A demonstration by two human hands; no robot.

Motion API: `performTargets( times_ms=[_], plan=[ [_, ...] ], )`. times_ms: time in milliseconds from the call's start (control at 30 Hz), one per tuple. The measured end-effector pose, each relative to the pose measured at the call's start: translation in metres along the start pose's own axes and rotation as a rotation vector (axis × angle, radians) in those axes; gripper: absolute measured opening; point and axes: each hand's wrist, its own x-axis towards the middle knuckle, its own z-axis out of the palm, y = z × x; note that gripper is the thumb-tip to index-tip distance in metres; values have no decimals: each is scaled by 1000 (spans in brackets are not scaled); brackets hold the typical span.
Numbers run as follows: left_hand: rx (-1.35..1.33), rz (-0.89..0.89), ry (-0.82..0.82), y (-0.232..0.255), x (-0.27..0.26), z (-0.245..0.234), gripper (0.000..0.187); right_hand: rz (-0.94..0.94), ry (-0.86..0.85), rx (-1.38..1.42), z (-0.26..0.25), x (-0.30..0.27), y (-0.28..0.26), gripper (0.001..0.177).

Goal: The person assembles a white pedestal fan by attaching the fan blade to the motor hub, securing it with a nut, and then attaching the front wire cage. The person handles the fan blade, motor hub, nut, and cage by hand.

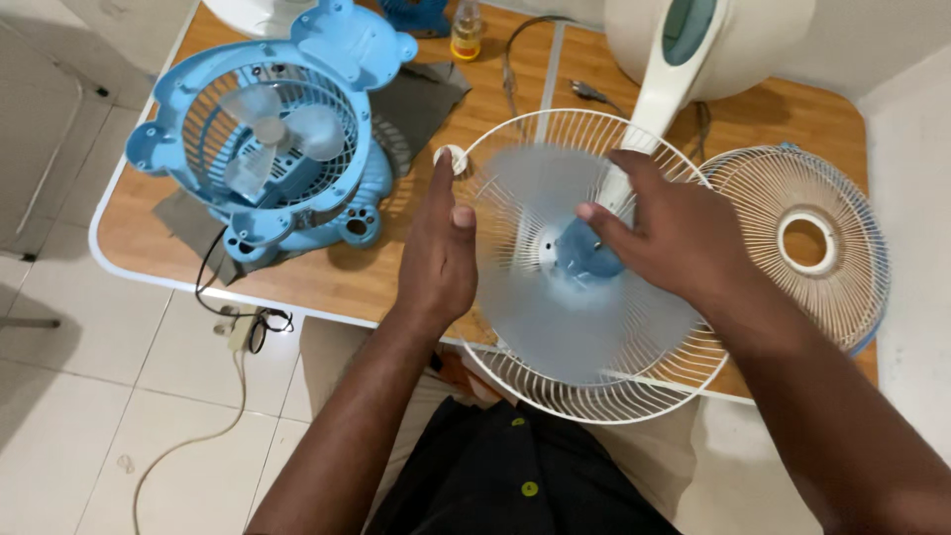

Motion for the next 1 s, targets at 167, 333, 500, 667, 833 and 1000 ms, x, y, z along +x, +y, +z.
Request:
performTargets(
  times_ms=[167,333,500,667,833,1000],
  plan=[
    [-116,-70,89,-23,-2,-22,94,68,-47,184,5,-32,8,82],
    [-215,-270,203,-54,-22,-43,90,-27,29,394,28,-56,20,74],
    [-96,-393,157,-71,-46,-40,70,3,58,461,54,-66,30,71],
    [171,-407,-17,-86,-59,-19,50,-53,119,533,68,-73,35,66],
    [445,-114,-135,-124,-45,8,40,-81,154,558,70,-79,33,60],
    [778,76,-199,-167,-18,37,35,-40,139,596,64,-83,33,55]
  ],
)
